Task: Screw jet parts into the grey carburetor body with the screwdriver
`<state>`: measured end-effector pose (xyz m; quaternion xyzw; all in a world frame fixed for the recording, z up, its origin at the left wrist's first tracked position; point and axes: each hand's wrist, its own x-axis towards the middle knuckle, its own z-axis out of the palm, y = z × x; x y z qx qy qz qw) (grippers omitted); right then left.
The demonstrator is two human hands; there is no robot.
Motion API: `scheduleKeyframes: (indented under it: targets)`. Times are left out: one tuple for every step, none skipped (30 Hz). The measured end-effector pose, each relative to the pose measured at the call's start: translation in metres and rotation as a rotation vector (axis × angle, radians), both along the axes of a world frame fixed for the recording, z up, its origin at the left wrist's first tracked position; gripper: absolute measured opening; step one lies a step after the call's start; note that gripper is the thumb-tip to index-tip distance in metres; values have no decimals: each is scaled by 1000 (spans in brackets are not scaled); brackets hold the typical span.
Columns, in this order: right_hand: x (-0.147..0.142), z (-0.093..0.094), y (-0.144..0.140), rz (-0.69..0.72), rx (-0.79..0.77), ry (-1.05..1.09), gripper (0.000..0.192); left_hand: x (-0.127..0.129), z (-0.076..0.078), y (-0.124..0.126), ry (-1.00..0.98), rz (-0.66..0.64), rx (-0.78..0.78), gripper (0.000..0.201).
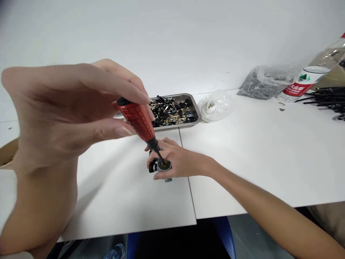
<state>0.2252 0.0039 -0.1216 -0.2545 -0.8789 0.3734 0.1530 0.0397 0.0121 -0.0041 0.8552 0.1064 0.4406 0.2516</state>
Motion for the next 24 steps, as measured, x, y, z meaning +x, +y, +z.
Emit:
scheduleKeyframes:
  targets:
    - [0,0,0,-4,-7,-2,27,1,0,0,-8,-1,8,28]
    - [0,1,0,-11,-15,-5,27,3,-1,0,-19,9,10,26]
    - [-1,1,-1,-19,-20,-7,28,3,-1,-1,-32,29,5,25]
    - [-1,0,-1,-25,-21,-7,27,4,-2,-1,-39,53,-8,26]
    - [-1,0,-1,-26,-17,-6,27,4,-2,-2,-53,60,-12,29]
    - [-1,0,-1,-26,-11,-4,27,3,-3,-2,-71,65,-18,32]
    - [-2,0,-1,-27,-4,-2,27,2,-4,-2,-84,70,-34,34]
    - [-2,0,-1,-27,3,1,27,1,-5,-2,-97,59,-50,36]
    - [-2,0,-1,-26,6,5,27,0,-6,-1,-105,35,-73,36]
    - [-2,0,-1,-23,8,8,27,-2,-7,0,-108,-5,-97,36]
    - [-2,0,-1,-18,10,10,27,-3,-8,2,-107,-49,-128,35]
    - [-2,0,-1,-13,14,12,26,-3,-8,3,-101,-91,-162,34]
    - [-3,0,-1,-11,18,14,26,-4,-9,5,-100,-137,-180,33]
    - [-3,0,-1,-12,21,13,26,-4,-9,6,-96,-161,-198,32]
    - [-2,0,-1,-14,23,11,26,-4,-9,7,-87,-161,-214,32]
    - [-2,0,-1,-17,22,10,26,-3,-9,8,-74,-147,-218,32]
    - [-2,0,-1,-21,20,8,27,-2,-8,9,-63,-132,-203,31]
    - [-2,0,-1,-23,15,6,27,-1,-8,10,-58,-118,-175,30]
    - [-2,0,-1,-24,9,2,27,0,-8,10,-55,-104,-138,29]
    - [-2,0,-1,-25,1,-3,27,2,-8,10,-55,-84,-101,29]
    - [-1,1,-2,-25,-6,-9,27,3,-8,9,-64,-69,-68,29]
    - [-1,1,-2,-27,-10,-12,27,5,-9,9,-74,-56,-45,31]
    - [-2,2,-2,-27,-10,-12,27,5,-10,8,-90,-41,-37,33]
    - [-2,2,-2,-27,-6,-7,27,6,-10,8,-105,-30,-51,35]
